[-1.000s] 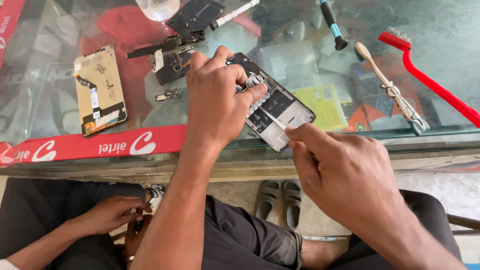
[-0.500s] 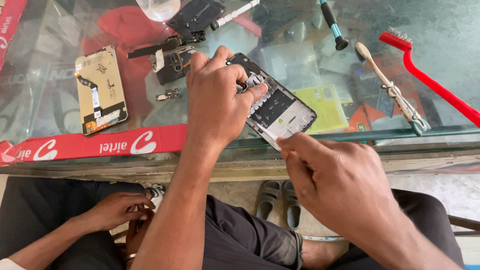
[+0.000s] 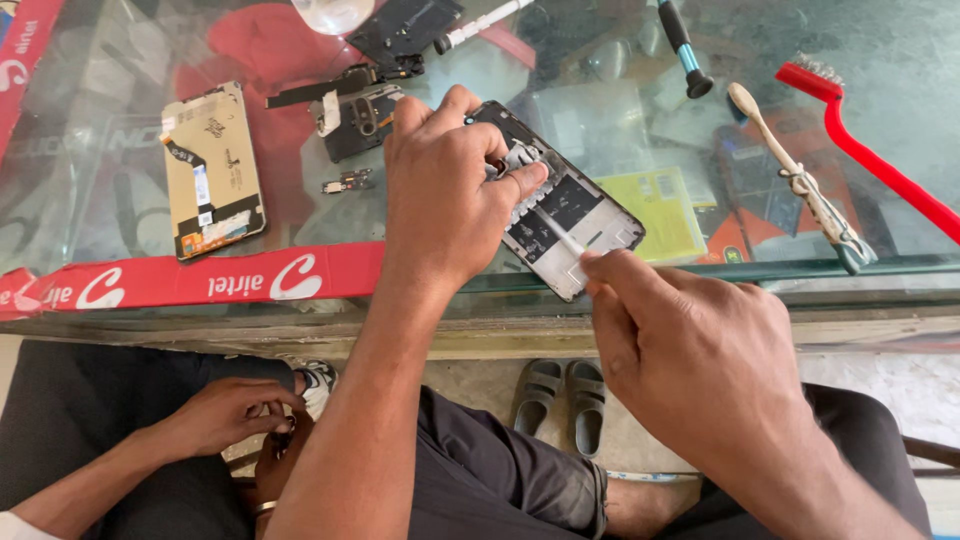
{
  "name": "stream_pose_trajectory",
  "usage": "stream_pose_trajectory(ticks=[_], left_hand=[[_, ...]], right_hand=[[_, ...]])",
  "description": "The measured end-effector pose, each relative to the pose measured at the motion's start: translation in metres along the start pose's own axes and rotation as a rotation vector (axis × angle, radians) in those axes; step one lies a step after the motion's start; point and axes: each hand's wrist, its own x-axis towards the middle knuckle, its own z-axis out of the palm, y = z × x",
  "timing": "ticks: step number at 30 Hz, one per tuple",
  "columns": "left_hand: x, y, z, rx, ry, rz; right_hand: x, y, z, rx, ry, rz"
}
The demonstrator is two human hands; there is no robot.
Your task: The person scrapes and peels adhesive residue from the inside of a disassembled smartphone frame using a metal spudger and tweezers. They remove a large adhesive sheet and then scrape remaining residue from the frame edges and corners.
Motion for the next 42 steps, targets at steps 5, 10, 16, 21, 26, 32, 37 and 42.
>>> stream_pose_trajectory(ticks=[5,10,16,21,26,32,37,42], left_hand=[[-0.002,0.001,-0.001,0.005,-0.008,-0.023],[0.002,0.0,-0.001,-0.005,0.0,0.0],[0.0,0.001,0.0,-0.027,-0.021,-0.022],[0.0,0.001,-0.001,-0.022,-0.019,-0.028],[0.0,0.002,-0.002,-0.001,-0.015,-0.035],[0.002,0.003,-0.001,0.012,-0.017,-0.045],[0.002,0.003,0.0,-0.006,-0.017,-0.019],[0.002,0.002,-0.002,0.003,-0.005,-0.018]], right_hand=[[-0.012,0.018,0.009,0.093,-0.096,0.172],[-0.017,0.016,0.014,0.158,-0.077,0.062],[-0.011,0.008,0.009,0.149,-0.109,0.123],[-0.014,0.007,0.011,0.149,-0.077,0.04],[-0.019,0.02,0.021,0.106,-0.126,0.06],[-0.015,0.019,0.015,0.102,-0.137,0.131],[-0.003,0.009,0.003,0.068,-0.058,0.071],[0.001,0.019,0.002,0.012,-0.175,0.23]])
